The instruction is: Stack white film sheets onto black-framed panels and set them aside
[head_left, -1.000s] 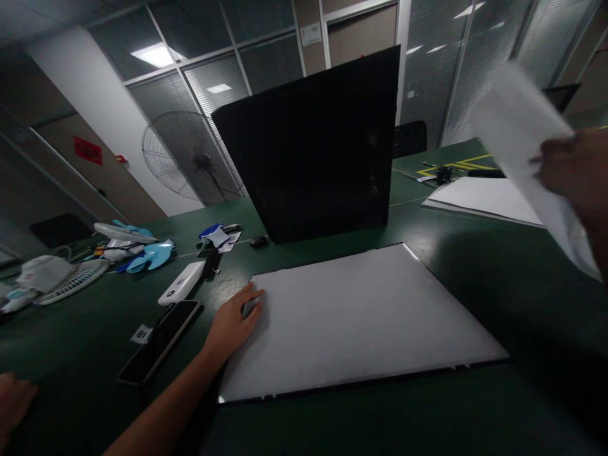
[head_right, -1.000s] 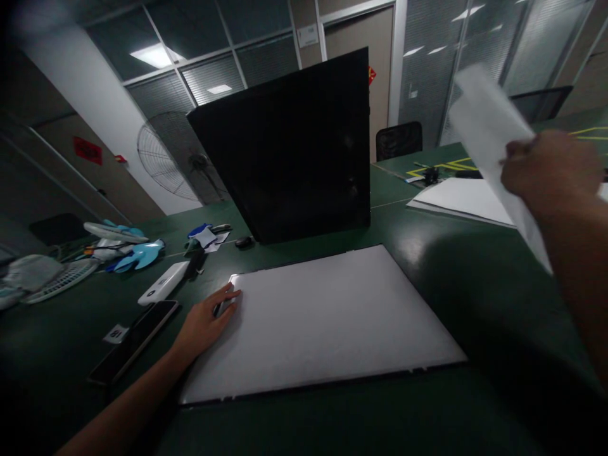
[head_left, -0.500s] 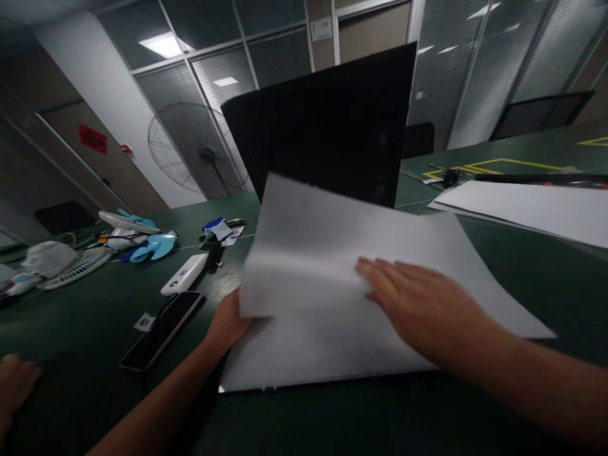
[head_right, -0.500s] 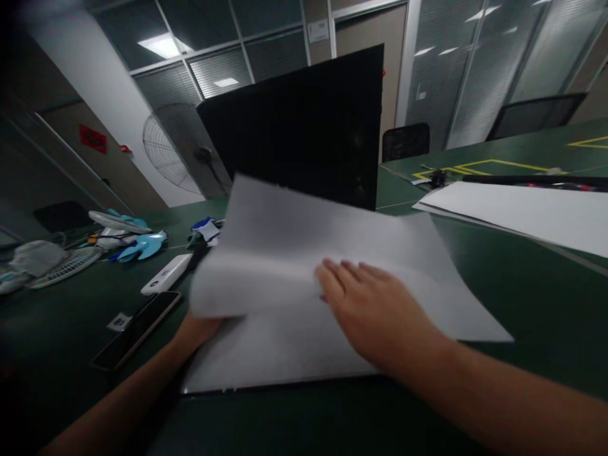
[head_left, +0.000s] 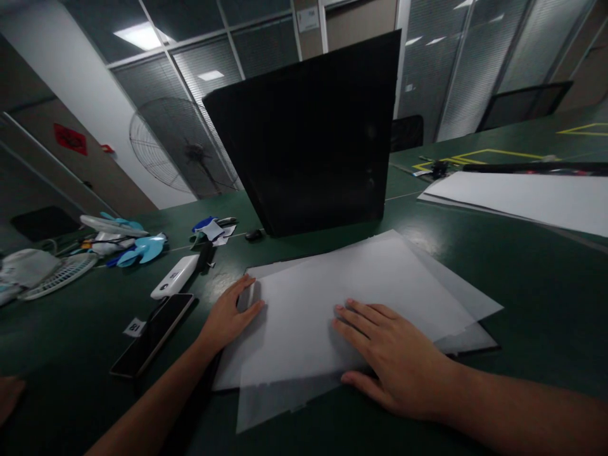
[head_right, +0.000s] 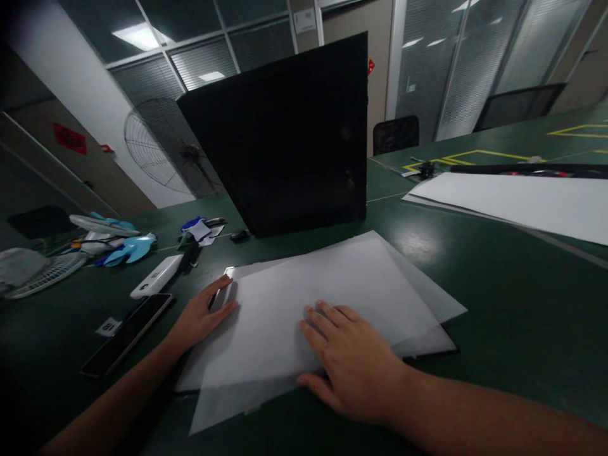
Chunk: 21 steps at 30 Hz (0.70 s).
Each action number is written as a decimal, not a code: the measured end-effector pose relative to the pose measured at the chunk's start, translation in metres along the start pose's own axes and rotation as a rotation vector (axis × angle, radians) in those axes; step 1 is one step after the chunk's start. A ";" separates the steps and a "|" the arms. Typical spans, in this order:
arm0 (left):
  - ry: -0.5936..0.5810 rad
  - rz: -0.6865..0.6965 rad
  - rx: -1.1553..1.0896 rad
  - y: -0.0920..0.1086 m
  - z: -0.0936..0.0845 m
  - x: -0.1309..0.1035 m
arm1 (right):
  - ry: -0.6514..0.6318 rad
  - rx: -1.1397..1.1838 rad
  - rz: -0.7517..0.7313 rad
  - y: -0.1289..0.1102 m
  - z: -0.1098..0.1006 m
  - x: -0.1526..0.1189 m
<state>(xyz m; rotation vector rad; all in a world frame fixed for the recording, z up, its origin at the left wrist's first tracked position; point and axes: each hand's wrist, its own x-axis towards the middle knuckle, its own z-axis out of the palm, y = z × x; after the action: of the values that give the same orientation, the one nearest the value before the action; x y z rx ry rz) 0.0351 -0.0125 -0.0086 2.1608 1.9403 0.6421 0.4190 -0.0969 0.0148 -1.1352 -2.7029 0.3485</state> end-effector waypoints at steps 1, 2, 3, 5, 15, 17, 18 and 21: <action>0.009 0.006 -0.007 -0.001 0.000 0.000 | -0.007 0.005 -0.003 -0.001 0.000 -0.001; 0.019 0.010 -0.012 -0.002 0.001 0.001 | -0.012 0.009 -0.014 -0.001 -0.001 -0.002; 0.030 0.011 -0.015 -0.002 0.001 0.002 | -0.013 0.013 -0.034 -0.001 -0.001 -0.003; 0.047 0.008 -0.017 -0.003 0.002 0.003 | -0.007 0.018 -0.092 0.000 -0.002 -0.003; 0.086 -0.068 -0.047 -0.009 0.003 0.007 | 0.036 0.026 -0.169 0.011 -0.005 -0.002; 0.091 -0.088 -0.077 -0.009 0.002 0.007 | 0.009 0.055 -0.158 0.012 -0.006 -0.002; 0.089 -0.096 -0.089 -0.009 0.002 0.007 | -0.005 0.065 -0.159 0.012 -0.006 -0.002; 0.063 -0.084 -0.087 -0.008 0.001 0.006 | -0.031 0.074 -0.161 0.012 -0.007 -0.002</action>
<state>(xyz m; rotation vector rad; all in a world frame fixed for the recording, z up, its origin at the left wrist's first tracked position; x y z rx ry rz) 0.0285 -0.0051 -0.0112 2.0191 1.9831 0.7730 0.4307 -0.0894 0.0181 -0.8923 -2.7599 0.4396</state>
